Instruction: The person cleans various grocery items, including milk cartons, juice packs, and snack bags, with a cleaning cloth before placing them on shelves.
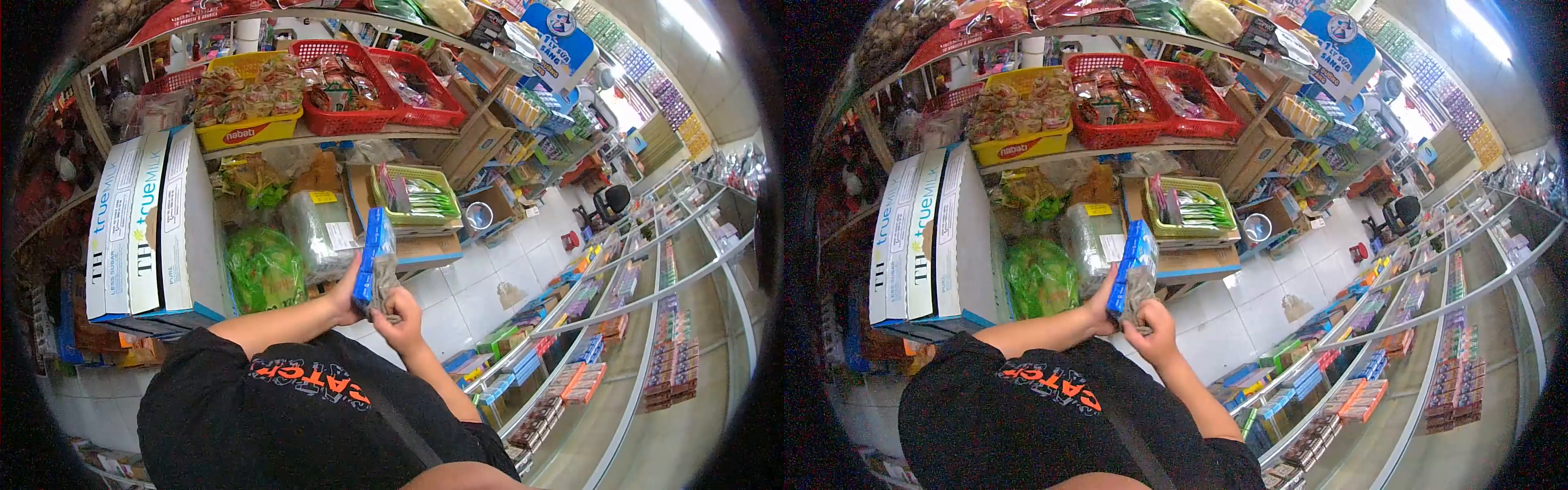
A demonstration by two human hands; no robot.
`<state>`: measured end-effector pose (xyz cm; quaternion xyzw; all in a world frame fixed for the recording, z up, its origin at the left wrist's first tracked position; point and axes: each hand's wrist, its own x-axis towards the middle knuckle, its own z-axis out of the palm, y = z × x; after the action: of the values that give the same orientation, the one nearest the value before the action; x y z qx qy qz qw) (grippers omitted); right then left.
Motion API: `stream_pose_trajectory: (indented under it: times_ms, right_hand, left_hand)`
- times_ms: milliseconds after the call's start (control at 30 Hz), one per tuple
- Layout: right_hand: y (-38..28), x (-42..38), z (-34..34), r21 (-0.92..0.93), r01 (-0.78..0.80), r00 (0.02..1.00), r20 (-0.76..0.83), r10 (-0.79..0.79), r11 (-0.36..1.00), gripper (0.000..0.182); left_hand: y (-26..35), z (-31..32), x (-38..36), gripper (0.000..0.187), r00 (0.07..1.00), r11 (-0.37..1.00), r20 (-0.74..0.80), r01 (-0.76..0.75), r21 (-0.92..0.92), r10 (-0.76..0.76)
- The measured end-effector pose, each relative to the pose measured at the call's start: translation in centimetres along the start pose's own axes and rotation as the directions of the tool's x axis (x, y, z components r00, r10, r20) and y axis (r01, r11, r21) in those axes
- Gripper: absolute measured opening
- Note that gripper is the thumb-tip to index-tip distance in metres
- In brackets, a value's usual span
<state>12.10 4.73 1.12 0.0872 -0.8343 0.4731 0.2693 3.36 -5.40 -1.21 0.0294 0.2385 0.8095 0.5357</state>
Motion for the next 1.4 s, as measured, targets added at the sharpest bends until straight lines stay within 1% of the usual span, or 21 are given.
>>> stream_pose_trajectory:
  times_ms: [133, 167, 200, 267, 300, 333, 400, 467, 533, 600, 733, 833, 867, 1000, 1033, 1067, 1133, 1200, 1233, 1300, 1400]
  right_hand:
    - [-0.2, 1.7, 0.6, -0.136, 0.106, 0.991, -0.069, -0.116, 0.985, 0.028]
    - [-0.4, 2.5, 0.4, -0.15, 0.076, 0.995, -0.049, -0.084, 0.986, 0.022]
    - [-0.2, 3.5, 0.2, -0.239, 0.071, 0.994, -0.068, -0.089, 0.969, 0.021]
    - [0.0, 5.2, -0.6, -0.412, 0.043, 0.988, -0.115, -0.099, 0.91, 0.022]
    - [2.3, 5.1, -1.2, -0.451, 0.045, 0.994, -0.067, -0.084, 0.891, 0.029]
    - [3.9, 5.1, -1.4, -0.391, -0.116, 0.992, 0.006, 0.128, 0.913, 0.029]
    - [5.6, 4.0, -1.2, -0.288, -0.444, 0.838, 0.204, 0.507, 0.849, 0.03]
    - [5.4, 2.2, 0.0, -0.176, -0.36, 0.897, 0.203, 0.392, 0.916, 0.031]
    - [1.9, 2.4, 0.2, -0.28, -0.125, 0.956, 0.222, 0.191, 0.952, 0.027]
    - [1.1, 2.6, 0.0, -0.223, -0.066, 0.956, 0.266, 0.126, 0.973, 0.026]
    - [4.8, 1.8, -0.9, -0.202, -0.155, 0.97, 0.155, 0.188, 0.967, 0.029]
    - [11.2, -0.7, -2.1, -0.211, -0.437, 0.89, -0.243, 0.386, 0.875, 0.025]
    - [11.8, -1.2, -3.5, -0.25, -0.479, 0.878, -0.143, 0.457, 0.841, 0.026]
    - [8.9, -2.6, -4.2, -0.203, -0.354, 0.912, -0.293, 0.288, 0.913, 0.025]
    - [7.5, -2.7, -3.6, -0.244, -0.302, 0.934, -0.272, 0.234, 0.922, 0.023]
    - [5.6, -2.4, -2.8, -0.121, -0.214, 0.962, -0.197, 0.188, 0.969, 0.022]
    - [1.5, -1.6, -1.4, -0.165, -0.051, 0.998, -0.035, 0.046, 0.985, 0.024]
    - [2.0, -1.5, -0.8, -0.174, -0.015, 1.0, -0.022, 0.011, 0.985, 0.027]
    - [3.0, -1.8, -0.9, -0.169, -0.134, 0.988, -0.103, 0.118, 0.977, 0.027]
    - [7.0, -2.5, -1.8, -0.136, -0.361, 0.912, -0.256, 0.319, 0.923, 0.025]
    - [13.1, -5.4, -4.0, -0.158, -0.529, 0.835, -0.275, 0.477, 0.834, 0.026]
  left_hand:
    - [-0.6, -1.7, 0.2, 0.067, 0.99, 0.992, 0.059, 0.128, -0.012, -0.127]
    - [-1.2, -2.3, 0.5, 0.061, 0.991, 0.991, 0.02, 0.128, 0.03, -0.129]
    - [-1.7, -1.6, 0.3, 0.058, 0.98, 0.981, -0.101, 0.157, -0.115, -0.169]
    - [-2.3, -2.3, -1.0, 0.06, 0.915, 0.927, 0.236, 0.36, -0.11, -0.327]
    - [-2.5, -2.0, -1.3, 0.062, 0.898, 0.909, 0.226, 0.406, -0.094, -0.378]
    - [-2.5, -1.7, -1.5, 0.063, 0.88, 0.89, 0.215, 0.449, -0.08, -0.424]
    - [-2.5, -2.1, -1.6, 0.073, 0.832, 0.828, 0.176, 0.549, -0.117, -0.526]
    - [-3.3, -4.4, -1.2, 0.079, 0.815, 0.803, 0.129, 0.579, -0.142, -0.564]
    - [-3.6, -4.3, -1.7, 0.08, 0.864, 0.863, 0.048, 0.503, -0.039, -0.501]
    - [-3.8, -5.0, -1.1, 0.067, 0.86, 0.862, 0.089, 0.505, -0.025, -0.502]
    - [-3.7, -3.7, -1.1, 0.055, 0.842, 0.839, 0.121, 0.537, -0.084, -0.526]
    - [-3.5, -3.6, -1.5, 0.056, 0.792, 0.779, 0.065, 0.609, -0.151, -0.606]
    - [-3.5, -4.3, -1.7, 0.056, 0.774, 0.763, 0.05, 0.631, -0.142, -0.631]
    - [-3.7, -3.4, -1.1, 0.06, 0.762, 0.761, 0.07, 0.647, -0.036, -0.644]
    - [-3.7, -2.8, -1.0, 0.06, 0.759, 0.76, 0.082, 0.65, -0.026, -0.646]
    - [-3.8, -2.4, -0.8, 0.061, 0.756, 0.758, 0.091, 0.652, -0.018, -0.648]
    - [-4.5, -2.2, -0.5, 0.061, 0.791, 0.788, -0.072, 0.612, 0.067, -0.608]
    - [-5.0, -3.1, -0.3, 0.061, 0.794, 0.793, -0.269, 0.593, 0.142, -0.546]
    - [-4.5, -4.0, -0.1, 0.06, 0.767, 0.762, 0.069, 0.641, -0.087, -0.638]
    - [-4.4, -4.8, -0.4, 0.061, 0.726, 0.706, 0.112, 0.687, -0.173, -0.679]
    - [-4.2, -5.0, -1.0, 0.064, 0.711, 0.687, 0.158, 0.703, -0.183, -0.685]
